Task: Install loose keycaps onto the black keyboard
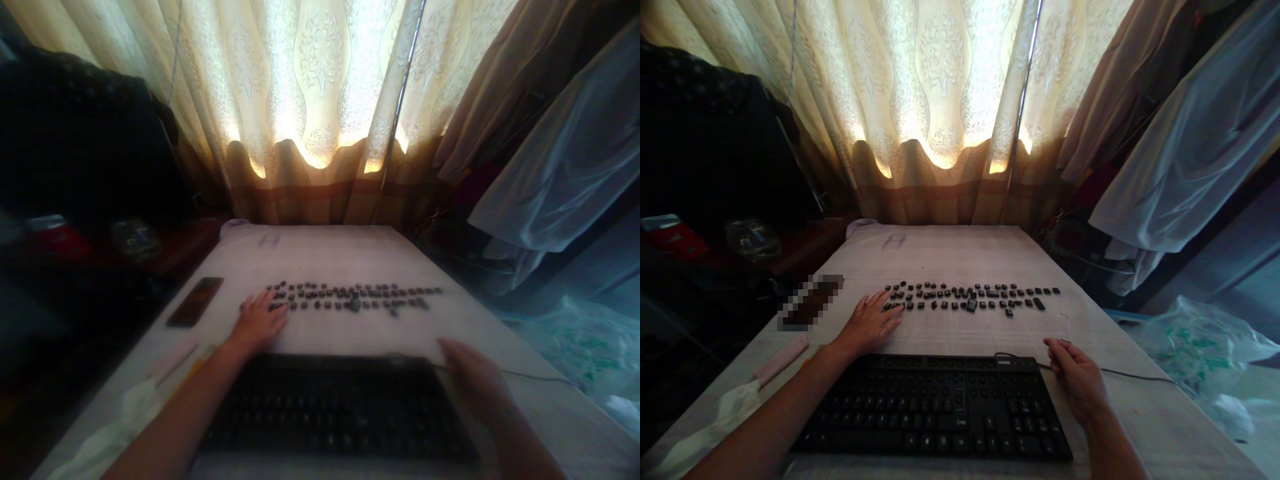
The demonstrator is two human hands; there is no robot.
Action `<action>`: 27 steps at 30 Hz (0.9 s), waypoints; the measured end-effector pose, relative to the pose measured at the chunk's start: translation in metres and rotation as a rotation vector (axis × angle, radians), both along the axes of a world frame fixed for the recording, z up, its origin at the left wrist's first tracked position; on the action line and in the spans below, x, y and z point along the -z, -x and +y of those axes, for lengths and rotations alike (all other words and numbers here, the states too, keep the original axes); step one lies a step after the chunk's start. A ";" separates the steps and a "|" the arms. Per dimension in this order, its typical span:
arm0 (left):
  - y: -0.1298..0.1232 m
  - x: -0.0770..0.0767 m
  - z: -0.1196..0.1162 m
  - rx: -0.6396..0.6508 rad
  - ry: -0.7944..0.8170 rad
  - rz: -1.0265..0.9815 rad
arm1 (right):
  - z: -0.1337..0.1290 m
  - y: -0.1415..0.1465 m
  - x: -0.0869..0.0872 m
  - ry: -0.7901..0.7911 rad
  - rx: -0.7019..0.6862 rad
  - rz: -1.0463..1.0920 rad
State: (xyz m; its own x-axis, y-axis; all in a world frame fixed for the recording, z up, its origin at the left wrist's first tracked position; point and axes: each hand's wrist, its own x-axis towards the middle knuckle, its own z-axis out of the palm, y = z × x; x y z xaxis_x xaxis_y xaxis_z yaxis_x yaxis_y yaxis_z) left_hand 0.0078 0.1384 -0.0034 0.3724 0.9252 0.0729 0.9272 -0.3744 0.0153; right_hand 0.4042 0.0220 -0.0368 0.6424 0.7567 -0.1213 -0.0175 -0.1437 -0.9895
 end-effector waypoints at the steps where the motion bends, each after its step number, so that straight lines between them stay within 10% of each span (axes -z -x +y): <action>1: 0.000 0.001 0.000 -0.001 0.001 0.002 | 0.000 0.000 0.000 0.001 -0.004 0.000; 18: -0.017 0.003 0.001 0.058 -0.014 0.024 | -0.001 0.005 -0.007 0.008 -0.027 0.028; 27: 0.048 -0.004 0.004 -0.211 -0.087 0.103 | 0.001 0.004 -0.005 0.004 -0.014 0.018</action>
State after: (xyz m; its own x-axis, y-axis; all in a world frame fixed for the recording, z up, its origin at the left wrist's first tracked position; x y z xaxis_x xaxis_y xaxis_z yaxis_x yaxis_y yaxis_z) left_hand -0.0400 0.1425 0.0011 0.1816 0.9751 0.1275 0.9799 -0.1684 -0.1074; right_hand 0.4006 0.0226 -0.0319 0.6296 0.7649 -0.1358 -0.0330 -0.1482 -0.9884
